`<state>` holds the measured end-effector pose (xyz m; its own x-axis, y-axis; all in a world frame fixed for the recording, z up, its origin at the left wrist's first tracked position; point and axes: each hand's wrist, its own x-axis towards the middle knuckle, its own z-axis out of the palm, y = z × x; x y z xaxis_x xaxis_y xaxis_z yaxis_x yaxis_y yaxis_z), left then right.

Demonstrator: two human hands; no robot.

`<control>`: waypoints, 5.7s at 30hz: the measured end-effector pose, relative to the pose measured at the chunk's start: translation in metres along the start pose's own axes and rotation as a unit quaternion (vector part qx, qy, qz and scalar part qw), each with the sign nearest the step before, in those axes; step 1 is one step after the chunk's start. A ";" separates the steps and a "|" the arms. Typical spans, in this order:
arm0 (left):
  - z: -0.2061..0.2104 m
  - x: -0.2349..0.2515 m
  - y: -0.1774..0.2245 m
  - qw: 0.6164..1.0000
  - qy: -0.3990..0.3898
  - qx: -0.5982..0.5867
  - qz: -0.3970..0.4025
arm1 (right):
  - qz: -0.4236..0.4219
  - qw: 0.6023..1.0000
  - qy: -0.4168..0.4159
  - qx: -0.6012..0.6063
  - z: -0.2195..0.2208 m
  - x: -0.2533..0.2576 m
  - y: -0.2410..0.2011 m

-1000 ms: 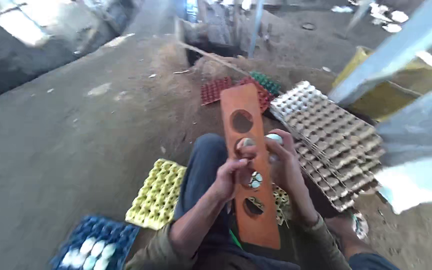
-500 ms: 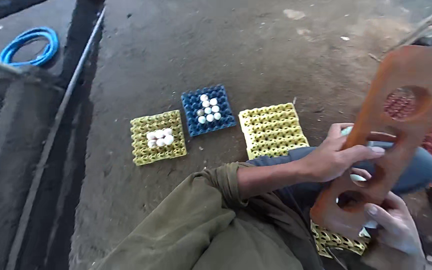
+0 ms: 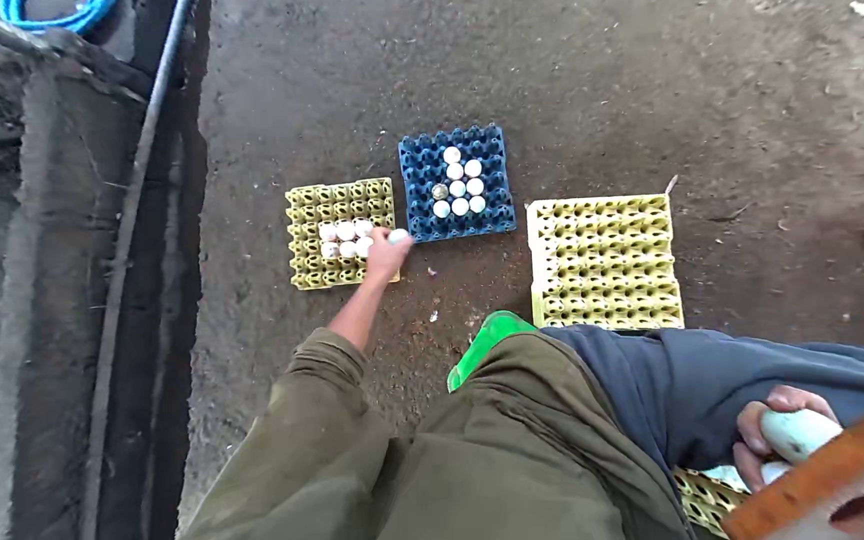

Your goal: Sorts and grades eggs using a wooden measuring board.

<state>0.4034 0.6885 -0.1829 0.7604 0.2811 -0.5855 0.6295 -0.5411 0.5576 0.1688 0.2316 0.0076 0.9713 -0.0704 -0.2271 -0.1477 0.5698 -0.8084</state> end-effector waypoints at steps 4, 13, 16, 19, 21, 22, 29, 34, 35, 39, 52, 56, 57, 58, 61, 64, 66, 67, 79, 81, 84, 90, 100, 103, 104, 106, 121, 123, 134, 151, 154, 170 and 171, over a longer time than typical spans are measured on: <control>-0.047 0.031 -0.076 0.992 0.070 0.071 -0.071 | 0.017 1.000 0.009 -0.003 0.001 0.010 -0.001; -0.117 0.106 -0.066 0.965 0.211 0.079 -0.133 | 0.030 0.999 0.002 -0.011 0.000 0.017 -0.004; -0.139 0.119 -0.087 0.956 0.216 0.102 -0.172 | 0.024 0.998 0.041 -0.036 0.010 0.013 -0.004; -0.149 0.134 -0.107 0.950 0.186 0.154 -0.199 | 0.039 0.997 0.053 -0.032 0.011 0.007 -0.003; -0.147 0.141 -0.110 0.950 0.166 0.175 -0.201 | 0.031 0.998 0.047 -0.025 0.009 0.001 0.000; -0.146 0.143 -0.110 0.950 0.164 0.180 -0.197 | 0.025 0.998 0.049 -0.031 0.010 0.000 0.001; -0.158 0.151 -0.041 0.966 0.251 0.046 -0.047 | -0.017 0.997 0.060 -0.044 0.022 -0.010 0.002; -0.047 0.016 0.142 0.918 -0.046 -0.179 0.351 | -0.118 0.987 0.112 0.003 0.029 -0.031 0.015; -0.007 -0.034 0.175 0.869 -0.184 -0.228 0.400 | -0.130 0.984 0.124 0.012 0.037 -0.035 0.013; 0.132 -0.214 0.251 0.613 -0.651 -0.279 0.350 | -0.154 0.974 0.146 -0.074 0.052 -0.045 -0.002; 0.280 -0.413 0.324 0.391 -0.868 -0.231 0.200 | -0.400 0.842 0.353 -0.079 0.010 -0.212 -0.015; 0.322 -0.457 0.324 0.377 -0.882 -0.213 0.184 | -0.450 0.800 0.382 -0.107 0.000 -0.246 -0.011; 0.330 -0.469 0.321 0.382 -0.880 -0.207 0.193 | -0.461 0.791 0.389 -0.106 -0.002 -0.251 -0.009; 0.339 -0.482 0.319 0.378 -0.881 -0.202 0.202 | -0.473 0.782 0.395 -0.094 -0.004 -0.255 -0.006; 0.365 -0.521 0.314 0.388 -0.881 -0.196 0.186 | -0.513 0.761 0.397 -0.005 -0.009 -0.263 0.003; 0.387 -0.554 0.307 0.399 -0.879 -0.166 0.203 | -0.538 0.743 0.391 0.074 -0.015 -0.271 0.015; 0.397 -0.573 0.299 0.413 -0.876 -0.153 0.197 | -0.550 0.733 0.386 0.103 -0.019 -0.274 0.022; 0.400 -0.582 0.295 0.424 -0.873 -0.149 0.192 | -0.557 0.731 0.376 0.116 -0.020 -0.276 0.025; 0.443 -0.608 0.236 0.451 -0.876 -0.066 0.159 | -0.627 0.689 0.316 0.183 -0.030 -0.295 0.045; 0.443 -0.609 0.232 0.469 -0.867 -0.045 0.159 | -0.634 0.682 0.309 0.194 -0.031 -0.297 0.047; 0.441 -0.607 0.229 0.451 -0.875 -0.021 0.174 | -0.645 0.669 0.296 0.221 -0.030 -0.297 0.045; 0.445 -0.601 0.225 0.401 -0.897 0.008 0.185 | -0.663 0.664 0.261 0.228 -0.029 -0.298 0.047; 0.441 -0.601 0.225 0.430 -0.892 -0.001 0.142 | -0.648 0.649 0.386 0.102 -0.032 -0.301 0.051; 0.439 -0.599 0.225 0.424 -0.895 -0.002 0.138 | -0.598 0.599 0.533 0.003 -0.030 -0.299 0.049; 0.439 -0.598 0.225 0.417 -0.899 -0.004 0.134 | -0.575 0.579 0.575 -0.050 -0.029 -0.299 0.049; 0.439 -0.597 0.225 0.412 -0.902 -0.007 0.129 | -0.526 0.537 0.645 -0.141 -0.029 -0.298 0.048; 0.442 -0.593 0.223 0.382 -0.917 0.002 0.110 | -0.450 0.413 0.724 -0.320 -0.027 -0.288 0.046; 0.441 -0.594 0.222 0.383 -0.917 0.003 0.108 | -0.446 0.410 0.723 -0.331 -0.026 -0.289 0.046; 0.441 -0.593 0.220 0.357 -0.924 0.018 0.136 | -0.447 0.414 0.717 -0.338 -0.026 -0.288 0.046; 0.440 -0.593 0.216 0.332 -0.928 0.042 0.164 | -0.607 0.561 0.558 -0.073 -0.013 -0.294 0.050; 0.440 -0.597 0.212 0.320 -0.928 0.066 0.179 | -0.626 0.579 0.522 -0.028 -0.007 -0.294 0.052; 0.463 -0.622 0.173 0.293 -0.923 0.151 0.197 | -0.167 0.169 0.967 0.097 0.083 -0.402 0.196; 0.461 -0.624 0.173 0.307 -0.923 0.148 0.179 | -0.077 0.136 0.982 0.107 0.084 -0.418 0.215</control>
<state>-0.0362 0.0539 0.0077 -0.7857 -0.6186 -0.0063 0.3090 -0.4014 0.8622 -0.2537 0.4520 -0.0254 -0.9938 -0.0583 -0.0945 0.0601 0.4335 -0.8991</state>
